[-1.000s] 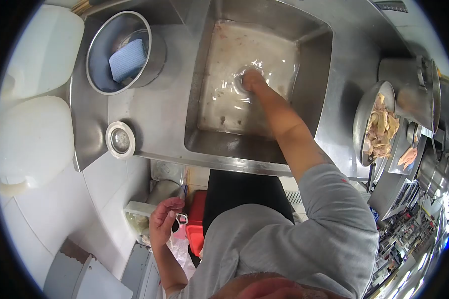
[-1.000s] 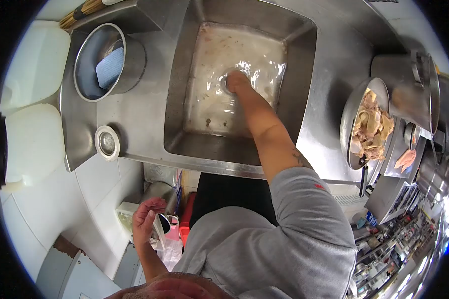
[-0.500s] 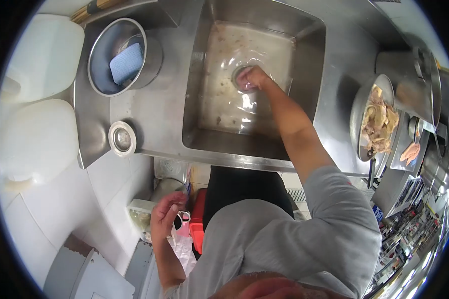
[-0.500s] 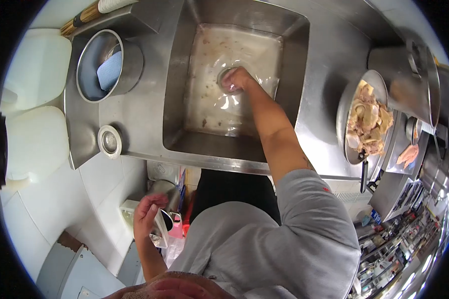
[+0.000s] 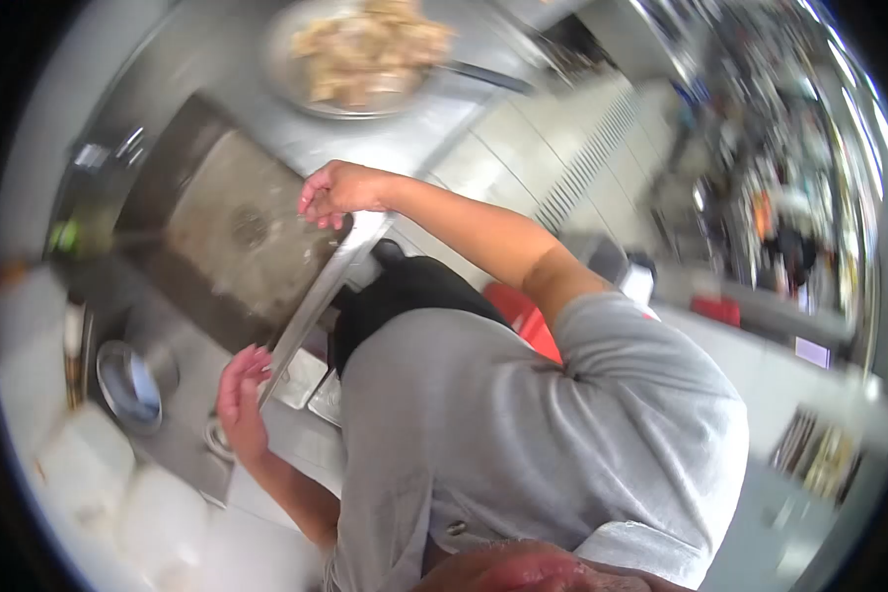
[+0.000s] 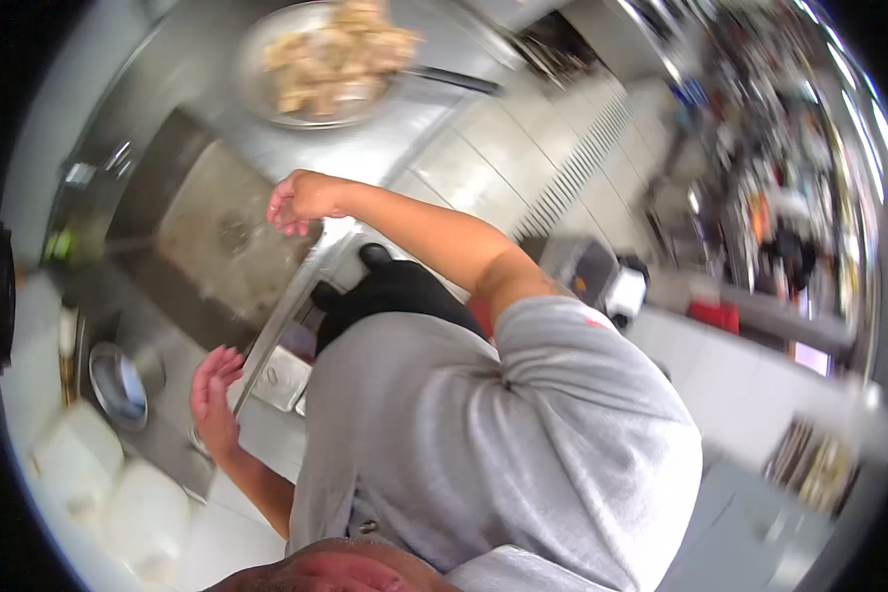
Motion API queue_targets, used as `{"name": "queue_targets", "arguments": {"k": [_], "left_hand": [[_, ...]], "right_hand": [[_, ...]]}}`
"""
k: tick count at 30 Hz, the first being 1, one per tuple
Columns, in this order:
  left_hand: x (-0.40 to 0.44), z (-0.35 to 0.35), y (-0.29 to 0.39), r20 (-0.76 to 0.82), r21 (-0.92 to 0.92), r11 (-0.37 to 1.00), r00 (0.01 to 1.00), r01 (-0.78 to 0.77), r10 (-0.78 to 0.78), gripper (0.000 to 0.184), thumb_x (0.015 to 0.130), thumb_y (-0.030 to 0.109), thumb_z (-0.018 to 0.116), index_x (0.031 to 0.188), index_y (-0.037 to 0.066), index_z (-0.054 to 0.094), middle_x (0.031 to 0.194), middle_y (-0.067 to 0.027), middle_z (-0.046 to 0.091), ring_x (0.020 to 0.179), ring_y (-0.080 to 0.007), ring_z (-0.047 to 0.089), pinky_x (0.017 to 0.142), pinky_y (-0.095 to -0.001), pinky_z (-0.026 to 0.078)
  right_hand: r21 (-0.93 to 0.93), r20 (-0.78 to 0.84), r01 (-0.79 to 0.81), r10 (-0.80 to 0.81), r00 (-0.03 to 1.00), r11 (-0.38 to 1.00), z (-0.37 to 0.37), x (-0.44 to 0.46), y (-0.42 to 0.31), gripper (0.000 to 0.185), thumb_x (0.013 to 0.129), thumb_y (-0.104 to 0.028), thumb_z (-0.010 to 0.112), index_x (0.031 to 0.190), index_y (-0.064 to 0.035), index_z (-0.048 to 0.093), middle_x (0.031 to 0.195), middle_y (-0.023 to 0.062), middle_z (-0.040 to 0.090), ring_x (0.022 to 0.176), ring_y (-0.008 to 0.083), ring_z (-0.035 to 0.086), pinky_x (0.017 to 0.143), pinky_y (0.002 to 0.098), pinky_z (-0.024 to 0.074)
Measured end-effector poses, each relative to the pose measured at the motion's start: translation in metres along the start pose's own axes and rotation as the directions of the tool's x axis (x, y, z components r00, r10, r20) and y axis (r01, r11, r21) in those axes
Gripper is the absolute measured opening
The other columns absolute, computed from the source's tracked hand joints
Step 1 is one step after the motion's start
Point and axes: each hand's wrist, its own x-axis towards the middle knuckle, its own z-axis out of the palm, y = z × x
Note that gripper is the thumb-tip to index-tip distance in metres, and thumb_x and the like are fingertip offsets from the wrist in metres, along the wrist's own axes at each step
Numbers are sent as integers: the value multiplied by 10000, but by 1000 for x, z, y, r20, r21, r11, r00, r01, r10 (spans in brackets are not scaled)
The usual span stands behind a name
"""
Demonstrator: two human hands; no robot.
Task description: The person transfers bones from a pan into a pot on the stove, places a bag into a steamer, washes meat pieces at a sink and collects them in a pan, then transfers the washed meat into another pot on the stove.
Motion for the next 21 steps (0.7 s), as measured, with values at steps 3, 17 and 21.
{"name": "queue_targets", "arguments": {"k": [3, 17, 21], "left_hand": [[30, 9, 13, 140, 65, 998, 990, -13, 4, 393, 1033, 224, 508, 1325, -33, 560, 1252, -174, 639, 1143, -253, 622, 973, -377, 489], [80, 52, 40, 358, 169, 984, 934, -63, -2, 427, 1039, 237, 500, 1347, -57, 522, 1258, -178, 635, 1150, -259, 620, 976, -382, 481], [56, 44, 54, 139, 195, 980, 990, -23, -4, 395, 1022, 216, 521, 1316, -45, 560, 1223, -146, 666, 1122, -234, 637, 960, -362, 486]], "right_hand": [[44, -293, 10, 3, 956, 999, -42, -117, 29, 205, 881, -36, 631, 1060, 55, 673, 943, 139, 708, 780, 191, 688, 644, 317, 587], [22, -994, -902, -88, -66, 431, -152, -557, 260, 599, 840, -555, 692, 878, 42, 704, 937, 280, 696, 918, 427, 676, 814, 484, 518], [-220, -902, -450, -5, 432, 866, -108, -389, 163, 248, 898, -166, 721, 1039, 38, 707, 851, 126, 733, 800, 152, 673, 757, 327, 543]]}}
